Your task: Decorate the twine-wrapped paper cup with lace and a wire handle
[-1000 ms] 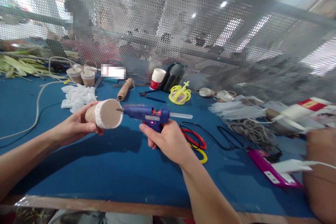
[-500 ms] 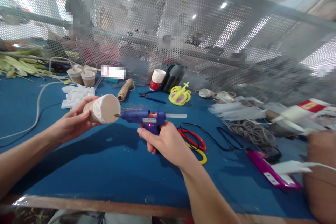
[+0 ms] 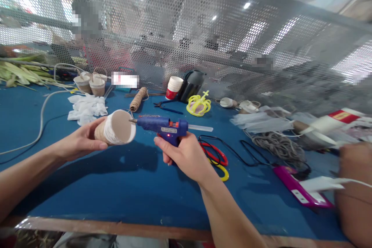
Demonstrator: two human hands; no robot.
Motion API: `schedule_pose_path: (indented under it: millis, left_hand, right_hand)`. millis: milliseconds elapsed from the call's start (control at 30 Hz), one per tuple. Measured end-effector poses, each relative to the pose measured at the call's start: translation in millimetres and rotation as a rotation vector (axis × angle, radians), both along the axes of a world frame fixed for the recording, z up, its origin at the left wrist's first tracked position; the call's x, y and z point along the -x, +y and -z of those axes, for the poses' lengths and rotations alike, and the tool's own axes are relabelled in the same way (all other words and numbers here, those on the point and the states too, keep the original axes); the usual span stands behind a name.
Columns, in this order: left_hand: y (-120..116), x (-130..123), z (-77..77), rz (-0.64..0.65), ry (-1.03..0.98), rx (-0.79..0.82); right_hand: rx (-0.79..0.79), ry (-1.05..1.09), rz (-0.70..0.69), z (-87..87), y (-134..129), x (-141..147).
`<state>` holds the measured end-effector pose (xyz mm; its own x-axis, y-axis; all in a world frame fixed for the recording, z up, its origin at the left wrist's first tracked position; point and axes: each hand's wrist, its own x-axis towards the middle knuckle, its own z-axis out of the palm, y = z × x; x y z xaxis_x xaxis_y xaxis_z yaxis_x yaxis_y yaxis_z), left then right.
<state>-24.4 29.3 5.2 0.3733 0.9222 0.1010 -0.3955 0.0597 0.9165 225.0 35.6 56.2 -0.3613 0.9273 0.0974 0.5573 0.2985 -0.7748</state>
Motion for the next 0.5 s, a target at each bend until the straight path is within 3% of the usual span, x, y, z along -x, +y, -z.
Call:
schedule_pose_path:
  millis: [200, 500]
  left_hand:
    - [-0.2, -0.4, 0.3, -0.017, -0.036, -0.009]
    - [3.0, 0.5, 2.0, -0.156, 0.035, -0.116]
  right_hand:
    - [0.005, -0.065, 0.005, -1.4, 0.5, 0.0]
    - [0.128, -0.088, -0.076, -2.4, -0.8, -1.9]
